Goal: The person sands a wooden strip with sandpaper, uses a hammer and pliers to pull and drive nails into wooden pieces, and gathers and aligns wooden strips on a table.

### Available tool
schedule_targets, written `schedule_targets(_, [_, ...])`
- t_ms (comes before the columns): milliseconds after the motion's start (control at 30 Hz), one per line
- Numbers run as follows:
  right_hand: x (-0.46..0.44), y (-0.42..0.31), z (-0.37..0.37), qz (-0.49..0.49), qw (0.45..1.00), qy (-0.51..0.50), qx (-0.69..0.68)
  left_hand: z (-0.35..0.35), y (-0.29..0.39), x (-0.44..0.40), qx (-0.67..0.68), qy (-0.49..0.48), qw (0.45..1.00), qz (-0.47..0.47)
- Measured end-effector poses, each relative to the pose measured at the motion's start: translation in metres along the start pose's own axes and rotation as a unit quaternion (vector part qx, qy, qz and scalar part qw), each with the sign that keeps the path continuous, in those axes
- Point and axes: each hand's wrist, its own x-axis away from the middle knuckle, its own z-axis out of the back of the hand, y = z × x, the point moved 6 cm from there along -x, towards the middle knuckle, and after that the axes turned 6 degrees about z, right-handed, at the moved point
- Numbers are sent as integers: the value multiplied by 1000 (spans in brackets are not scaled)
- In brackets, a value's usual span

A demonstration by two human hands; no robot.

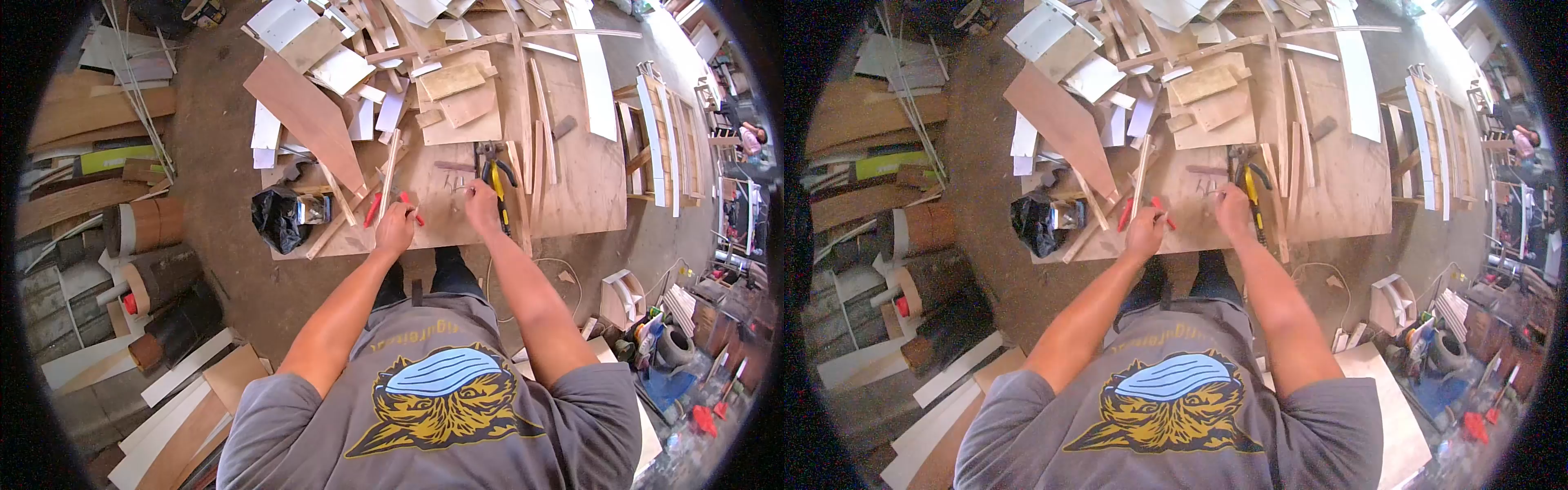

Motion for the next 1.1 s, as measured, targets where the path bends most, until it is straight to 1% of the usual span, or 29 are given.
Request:
schedule_targets(33, [-4,-3,-1,-35,999,3,8,5,2,1,6,3,1000,-9])
schedule_targets(133, [-16,-11,-16,-50,995,25,85,19,3,6,26,19,999,-39])
schedule_targets(233, [-18,-18,-23,-123,979,-5,163,32,6,6,43,38,996,-67])
schedule_targets(367, [-14,-17,-35,-114,964,-28,237,48,9,9,64,37,995,-64])
schedule_targets(400, [-13,-23,-32,-113,960,-53,250,52,8,9,71,38,995,-60])
schedule_targets(500, [-12,-28,-32,-67,952,-73,288,63,-1,12,63,58,993,-82])
schedule_targets(533, [-13,-27,-34,-64,957,-41,280,68,-4,13,62,37,996,-50])
schedule_targets(633, [-14,-50,-40,-27,982,-28,186,105,-1,26,90,56,994,-22])
schedule_targets(667, [-12,-44,-62,75,985,-15,152,122,0,32,71,95,992,-32])
schedule_targets(700, [-7,-75,-63,46,992,-57,103,133,-11,34,45,133,989,-43])
schedule_targets(733, [4,-124,-65,16,993,-99,55,144,-25,37,20,169,984,-53])
schedule_targets(767, [16,-155,-77,20,992,-120,-15,156,-35,40,-5,206,976,-64])
schedule_targets(800, [25,-181,-92,25,986,-140,-84,166,-44,40,-52,204,976,-49])
schedule_targets(867, [37,-200,-149,-15,959,-221,-179,188,-54,41,-145,201,969,-17])
schedule_targets(933, [39,-249,-159,32,962,-212,-167,209,-42,44,-243,222,944,-23])
schedule_targets(967, [38,-260,-171,26,963,-204,-174,216,-38,45,-291,231,928,-27])
schedule_targets(1000, [34,-266,-184,21,964,-196,-180,218,-42,42,-293,214,932,-19])
schedule_targets(1100, [29,-287,-194,11,972,-158,-172,223,-43,34,-388,251,884,-75])
